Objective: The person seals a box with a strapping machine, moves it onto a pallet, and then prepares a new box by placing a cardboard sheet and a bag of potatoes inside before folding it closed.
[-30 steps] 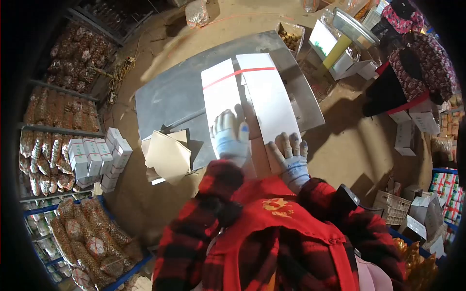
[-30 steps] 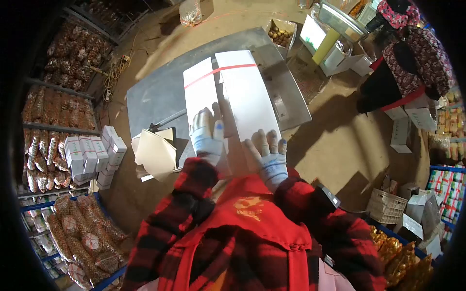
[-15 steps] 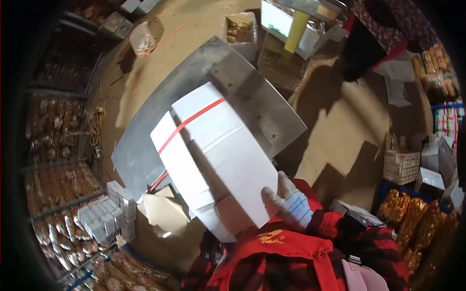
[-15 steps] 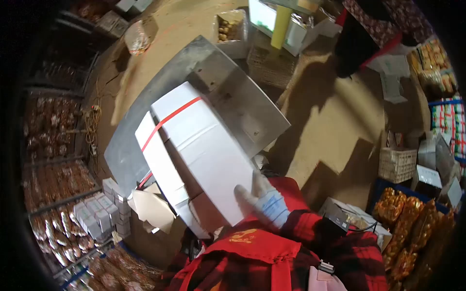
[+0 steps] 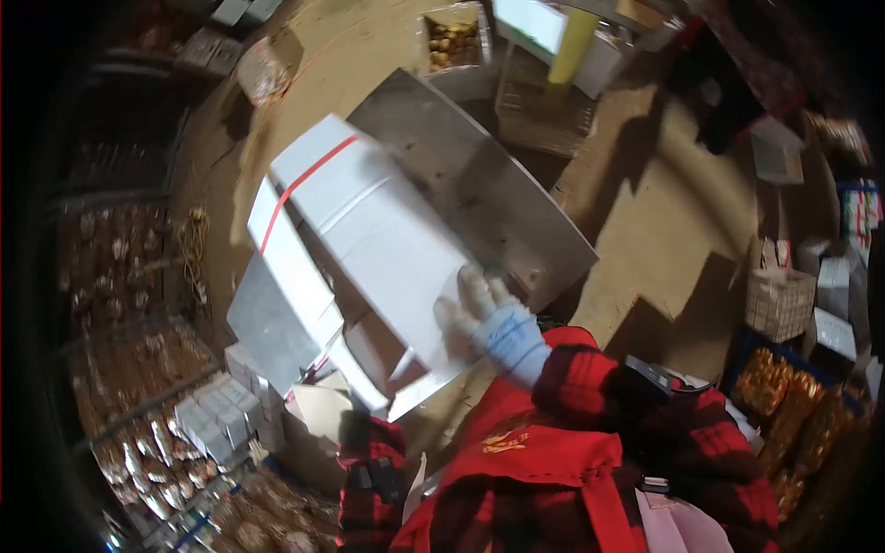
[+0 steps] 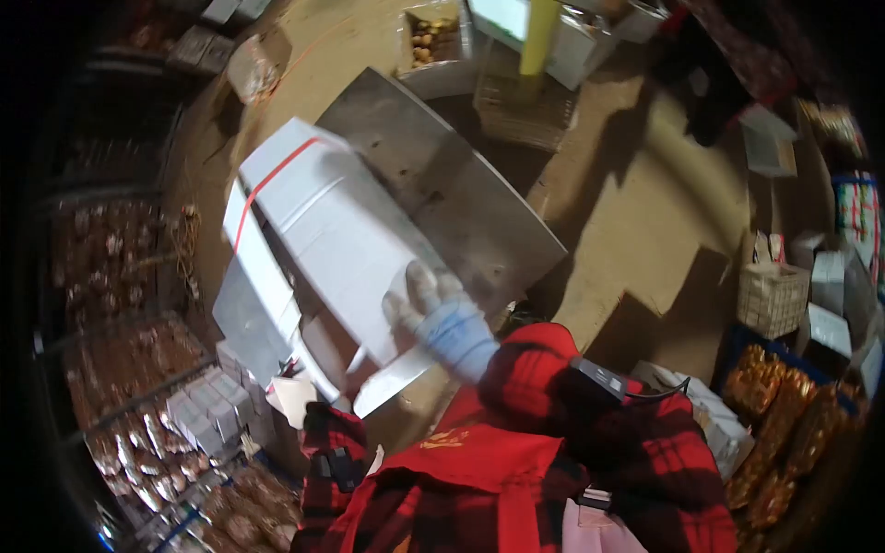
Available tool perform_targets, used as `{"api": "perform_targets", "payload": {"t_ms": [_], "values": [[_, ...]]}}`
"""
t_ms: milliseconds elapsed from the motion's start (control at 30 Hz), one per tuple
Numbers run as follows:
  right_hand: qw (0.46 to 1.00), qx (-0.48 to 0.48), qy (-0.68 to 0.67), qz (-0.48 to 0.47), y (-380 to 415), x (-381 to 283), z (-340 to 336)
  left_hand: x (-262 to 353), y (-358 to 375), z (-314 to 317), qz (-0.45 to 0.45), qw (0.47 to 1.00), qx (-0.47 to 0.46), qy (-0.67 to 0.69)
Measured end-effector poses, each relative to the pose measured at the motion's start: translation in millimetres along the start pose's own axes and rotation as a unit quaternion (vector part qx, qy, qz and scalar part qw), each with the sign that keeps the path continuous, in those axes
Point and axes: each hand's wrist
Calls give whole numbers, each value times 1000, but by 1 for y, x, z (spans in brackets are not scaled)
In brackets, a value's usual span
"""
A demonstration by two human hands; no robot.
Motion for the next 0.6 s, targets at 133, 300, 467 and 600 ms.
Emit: {"api": "perform_targets", "payload": {"t_ms": [133, 300, 467, 600], "values": [[994, -8, 102, -32, -22, -11, 8, 43, -55, -38, 305, 918, 15, -254], [996, -84, 16, -36, -48, -60, -33, 33, -34, 20, 546, 686, 191, -442], [998, -3, 55, -15, -86, -161, -11, 29, -44, -10, 590, 638, 209, -449], [985, 33, 167, -27, -87, -163, 11, 43, -43, -83, 534, 613, 254, -524]]}}
Point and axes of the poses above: each hand's wrist, its own y-axis away from the middle knuckle, its own z-axis out of the palm, x = y × z, and after that the axes turned 15 degrees about y, right-handed
